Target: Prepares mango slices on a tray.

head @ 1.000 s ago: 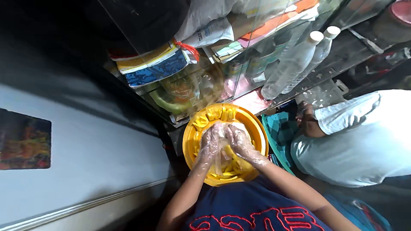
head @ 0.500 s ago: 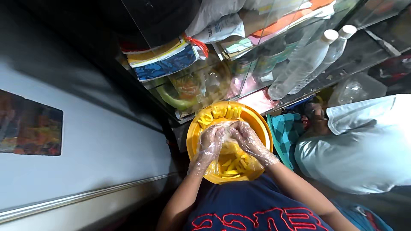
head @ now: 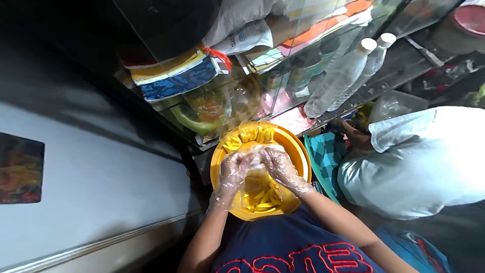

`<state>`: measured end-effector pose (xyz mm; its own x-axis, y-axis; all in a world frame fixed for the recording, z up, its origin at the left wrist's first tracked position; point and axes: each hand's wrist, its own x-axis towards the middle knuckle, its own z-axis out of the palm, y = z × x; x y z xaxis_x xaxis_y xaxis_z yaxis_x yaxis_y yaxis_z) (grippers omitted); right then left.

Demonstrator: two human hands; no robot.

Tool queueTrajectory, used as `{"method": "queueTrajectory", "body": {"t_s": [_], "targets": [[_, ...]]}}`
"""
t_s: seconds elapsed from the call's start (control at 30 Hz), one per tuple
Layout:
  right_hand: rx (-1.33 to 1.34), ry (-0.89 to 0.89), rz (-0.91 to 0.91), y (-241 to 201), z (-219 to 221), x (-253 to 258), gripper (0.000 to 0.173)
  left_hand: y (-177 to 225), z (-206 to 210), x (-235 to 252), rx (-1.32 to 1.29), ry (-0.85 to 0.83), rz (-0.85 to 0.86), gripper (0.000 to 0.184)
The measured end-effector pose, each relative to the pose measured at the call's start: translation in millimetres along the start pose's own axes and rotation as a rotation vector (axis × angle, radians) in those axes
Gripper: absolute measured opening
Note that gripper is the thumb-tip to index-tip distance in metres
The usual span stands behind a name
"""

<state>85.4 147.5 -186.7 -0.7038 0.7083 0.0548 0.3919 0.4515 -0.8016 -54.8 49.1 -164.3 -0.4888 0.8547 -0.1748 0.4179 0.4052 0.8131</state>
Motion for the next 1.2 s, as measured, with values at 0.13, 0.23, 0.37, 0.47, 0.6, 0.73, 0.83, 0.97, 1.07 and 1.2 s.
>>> {"method": "queueTrajectory", "body": {"t_s": [0.13,0.23,0.37,0.47,0.6,0.73,0.83,0.97,1.07,1.2], "targets": [[0.01,0.023,-0.037,1.2,-1.0,0.8,0.027,-5.7,-1.0,3.2,-0.099,-0.101,-0.151,0.037],[-0.011,0.022,-0.073,-0.9,1.3,-1.3,0.021,-4.2,5.6,-3.7,-0.067,-0.018,-0.128,0.037],[-0.02,0.012,-0.142,-22.6,7.9,-11.4,0.02,17.8,14.3,-11.2,0.136,0.011,-0.062,0.041],[-0.089,0.156,-0.258,-25.6,15.8,-12.3,0.02,38.5,13.4,-19.6,0.094,-0.094,-0.102,0.041],[-0.171,0.198,-0.325,-14.5,18.9,-8.4,0.021,45.0,16.1,-16.9,0.069,-0.101,-0.193,0.038],[-0.181,0.174,-0.35,-15.4,13.3,-7.0,0.022,76.1,8.6,-20.3,0.03,-0.128,-0.342,0.04],[-0.207,0.169,-0.321,-14.2,9.8,-4.3,0.021,64.8,12.5,-15.7,-0.061,-0.066,-0.279,0.04],[-0.207,0.181,-0.439,-24.0,12.9,-5.5,0.024,36.5,16.3,-31.0,-0.299,-0.041,-0.215,0.037],[-0.217,0.158,-0.324,-10.1,1.0,3.5,0.02,39.8,14.1,-21.5,-0.279,0.011,-0.137,0.044],[0.054,0.079,-0.057,-15.4,-10.7,-0.3,0.027,36.1,7.3,-9.9,-0.37,0.13,-0.202,0.048]]}}
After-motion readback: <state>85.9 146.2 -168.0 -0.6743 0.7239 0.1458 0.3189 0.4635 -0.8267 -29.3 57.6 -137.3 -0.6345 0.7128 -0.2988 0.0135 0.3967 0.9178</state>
